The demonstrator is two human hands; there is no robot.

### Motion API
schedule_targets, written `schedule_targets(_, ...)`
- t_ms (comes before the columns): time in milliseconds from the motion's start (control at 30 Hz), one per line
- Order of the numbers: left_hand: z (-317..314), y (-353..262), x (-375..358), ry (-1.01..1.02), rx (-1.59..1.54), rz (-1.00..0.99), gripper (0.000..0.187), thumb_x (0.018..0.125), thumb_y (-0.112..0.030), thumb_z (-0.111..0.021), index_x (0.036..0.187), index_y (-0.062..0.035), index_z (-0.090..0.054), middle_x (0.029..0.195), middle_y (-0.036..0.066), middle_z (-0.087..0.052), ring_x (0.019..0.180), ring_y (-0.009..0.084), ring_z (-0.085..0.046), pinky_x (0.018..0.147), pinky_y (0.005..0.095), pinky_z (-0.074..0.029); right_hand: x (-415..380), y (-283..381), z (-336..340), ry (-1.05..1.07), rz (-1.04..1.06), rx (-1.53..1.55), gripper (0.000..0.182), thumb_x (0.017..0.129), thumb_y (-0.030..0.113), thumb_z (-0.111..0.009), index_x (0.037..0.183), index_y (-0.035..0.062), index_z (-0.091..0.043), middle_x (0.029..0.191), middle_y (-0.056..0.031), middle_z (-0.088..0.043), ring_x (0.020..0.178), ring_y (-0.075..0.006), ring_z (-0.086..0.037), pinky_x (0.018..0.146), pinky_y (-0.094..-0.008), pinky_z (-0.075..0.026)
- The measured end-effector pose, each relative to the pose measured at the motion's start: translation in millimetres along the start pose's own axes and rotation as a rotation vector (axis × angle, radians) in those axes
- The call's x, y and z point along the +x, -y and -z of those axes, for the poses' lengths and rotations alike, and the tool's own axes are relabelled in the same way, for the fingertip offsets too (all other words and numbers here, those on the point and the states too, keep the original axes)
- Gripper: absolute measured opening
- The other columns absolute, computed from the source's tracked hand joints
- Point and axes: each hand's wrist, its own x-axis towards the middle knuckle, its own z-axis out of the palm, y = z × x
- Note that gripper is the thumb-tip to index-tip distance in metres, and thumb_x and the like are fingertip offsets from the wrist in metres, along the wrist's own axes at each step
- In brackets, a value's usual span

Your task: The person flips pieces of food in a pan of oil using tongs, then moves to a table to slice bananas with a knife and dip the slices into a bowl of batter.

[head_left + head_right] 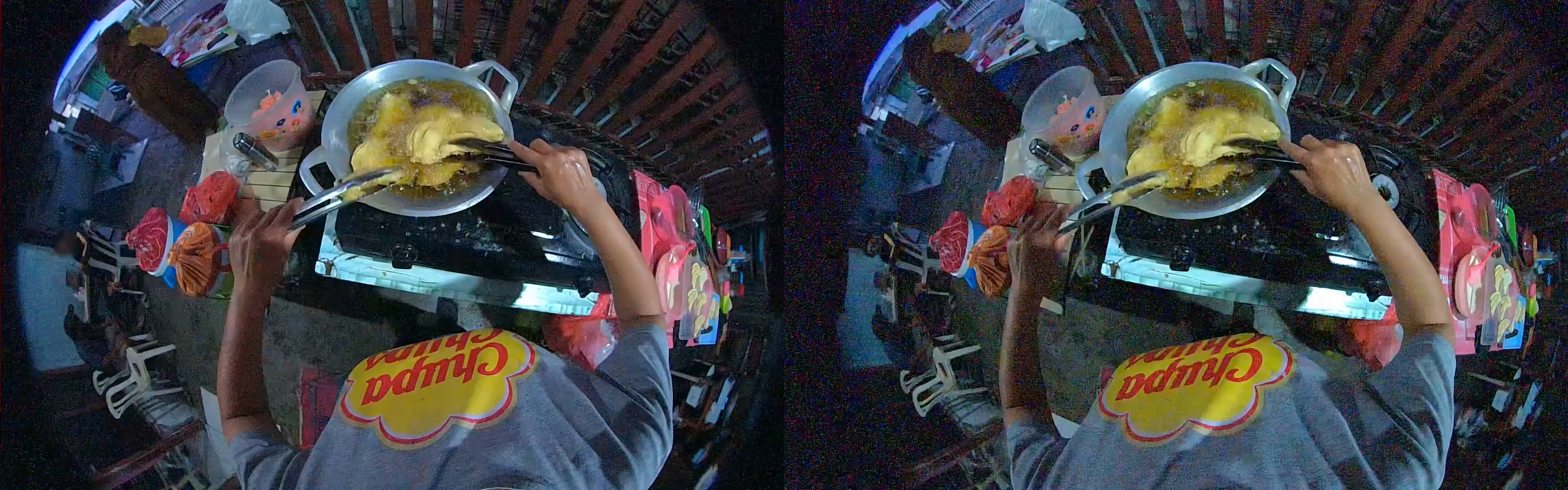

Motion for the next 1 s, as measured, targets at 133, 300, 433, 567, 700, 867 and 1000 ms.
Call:
schedule_targets(133,-8.3,-2.0,10.8,0.012,-0.078,-0.009,0.042,0.069,-0.019,-0.070,0.109,-0.0113,-0.059,0.088,0.006,-0.063,0.078,0.0252,-0.060,0.066,0.0363,-0.048,5.1,9.0,2.7,0.016,-0.018,-0.009,0.051,0.074,0.023,-0.067,0.122,0.0177,-0.053,0.085,-0.0079,-0.058,0.073,-0.0260,-0.062,0.063,-0.0377,-0.050)
schedule_targets(300,0.0,-14.1,20.7,-0.031,-0.228,-0.052,0.052,0.063,-0.013,-0.074,0.112,-0.0108,-0.056,0.087,0.006,-0.060,0.076,0.0258,-0.059,0.066,0.0375,-0.048,0.8,13.5,2.5,0.016,-0.008,-0.005,0.052,0.073,0.023,-0.067,0.123,0.0182,-0.052,0.086,-0.0074,-0.058,0.073,-0.0255,-0.062,0.064,-0.0374,-0.050)
schedule_targets(433,6.0,-21.6,31.8,0.063,-0.157,-0.011,0.053,0.064,-0.014,-0.074,0.114,-0.0088,-0.055,0.090,0.006,-0.061,0.080,0.0248,-0.059,0.069,0.0363,-0.049,-7.7,11.7,-4.2,-0.123,0.052,0.008,0.047,0.073,0.024,-0.067,0.118,0.0178,-0.055,0.079,-0.0070,-0.056,0.069,-0.0250,-0.062,0.059,-0.0369,-0.051)
schedule_targets(567,5.4,-33.5,51.7,0.254,-0.088,0.038,0.050,0.068,-0.019,-0.073,0.113,-0.0086,-0.056,0.096,0.011,-0.064,0.088,0.0295,-0.061,0.076,0.0400,-0.047,-14.5,14.3,-5.8,-0.164,0.043,0.013,0.049,0.072,0.025,-0.068,0.118,0.0182,-0.054,0.079,-0.0062,-0.055,0.069,-0.0237,-0.062,0.059,-0.0357,-0.051)
schedule_targets(700,-13.2,-31.9,46.0,0.107,-0.109,-0.022,0.042,0.069,-0.018,-0.072,0.108,-0.0096,-0.057,0.087,0.007,-0.063,0.082,0.0235,-0.061,0.070,0.0352,-0.050,-25.6,17.6,-9.5,-0.102,-0.015,0.028,0.054,0.073,0.025,-0.067,0.124,0.0203,-0.052,0.089,-0.0047,-0.060,0.075,-0.0229,-0.062,0.065,-0.0359,-0.051)
schedule_targets(867,-20.4,-36.2,35.8,0.093,-0.150,0.041,0.040,0.071,-0.020,-0.070,0.108,-0.0090,-0.058,0.085,0.008,-0.065,0.077,0.0253,-0.062,0.069,0.0353,-0.050,-30.4,24.4,-14.7,-0.170,-0.080,0.056,0.051,0.074,0.025,-0.068,0.122,0.0207,-0.054,0.088,-0.0035,-0.061,0.069,-0.0233,-0.062,0.061,-0.0348,-0.051)
schedule_targets(1000,-20.6,-41.6,29.5,0.112,-0.204,0.153,0.039,0.071,-0.021,-0.070,0.106,-0.0091,-0.060,0.088,0.008,-0.066,0.077,0.0275,-0.062,0.070,0.0348,-0.050,-31.3,28.7,-19.1,-0.181,-0.115,0.075,0.051,0.074,0.026,-0.069,0.122,0.0205,-0.054,0.088,-0.0040,-0.061,0.068,-0.0241,-0.062,0.060,-0.0351,-0.051)
